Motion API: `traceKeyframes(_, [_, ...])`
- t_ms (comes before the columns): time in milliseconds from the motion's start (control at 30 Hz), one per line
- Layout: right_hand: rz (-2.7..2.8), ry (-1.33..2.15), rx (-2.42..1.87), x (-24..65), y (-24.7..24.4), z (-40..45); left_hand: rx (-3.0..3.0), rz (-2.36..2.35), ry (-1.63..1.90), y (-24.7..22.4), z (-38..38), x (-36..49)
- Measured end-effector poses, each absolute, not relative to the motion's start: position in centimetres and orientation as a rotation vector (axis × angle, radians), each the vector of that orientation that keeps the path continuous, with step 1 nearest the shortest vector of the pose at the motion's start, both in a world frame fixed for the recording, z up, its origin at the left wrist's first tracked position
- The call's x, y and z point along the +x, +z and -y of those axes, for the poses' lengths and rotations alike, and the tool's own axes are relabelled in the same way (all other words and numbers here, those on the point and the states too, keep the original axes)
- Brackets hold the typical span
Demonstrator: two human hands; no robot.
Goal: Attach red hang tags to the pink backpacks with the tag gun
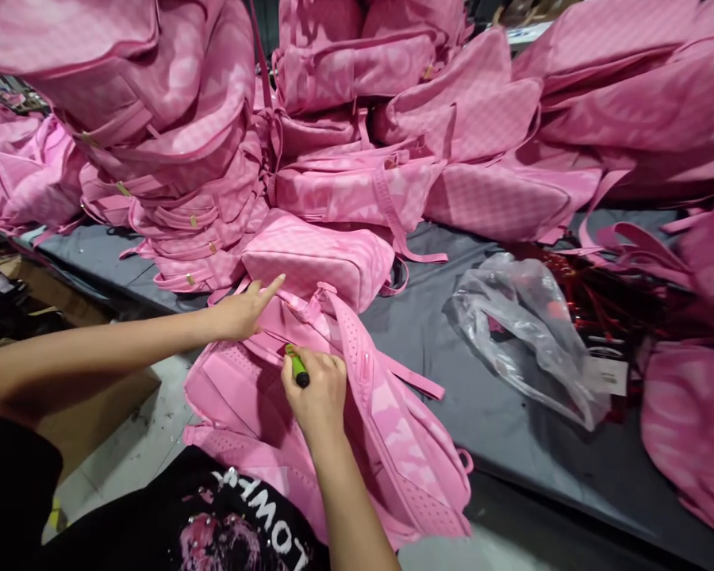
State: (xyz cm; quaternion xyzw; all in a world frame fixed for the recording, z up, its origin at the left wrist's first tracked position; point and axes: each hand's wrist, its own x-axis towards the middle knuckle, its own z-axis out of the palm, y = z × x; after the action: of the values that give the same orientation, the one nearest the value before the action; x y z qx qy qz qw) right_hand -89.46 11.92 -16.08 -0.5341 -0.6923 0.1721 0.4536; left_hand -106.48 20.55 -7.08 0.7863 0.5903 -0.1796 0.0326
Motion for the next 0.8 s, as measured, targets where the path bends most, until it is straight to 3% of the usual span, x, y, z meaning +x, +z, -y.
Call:
traceKeyframes(100, [1.698,0.438,-1.321,-89.3,-16.2,-12.0,2.401,-1.699,-0.656,-6.8,-21.6,-106.6])
traceKeyframes(467, [1.689,0.412,-1.256,-91.7,-16.8,-13.3,2.542,-1.576,-0.39,-8.3,-22.3,-108.2])
traceKeyframes(800, [1.646,0.373,-1.284,-93.3,-16.6,-13.4,2.549,-1.527,-0.426,-8.1,-22.6,-107.8])
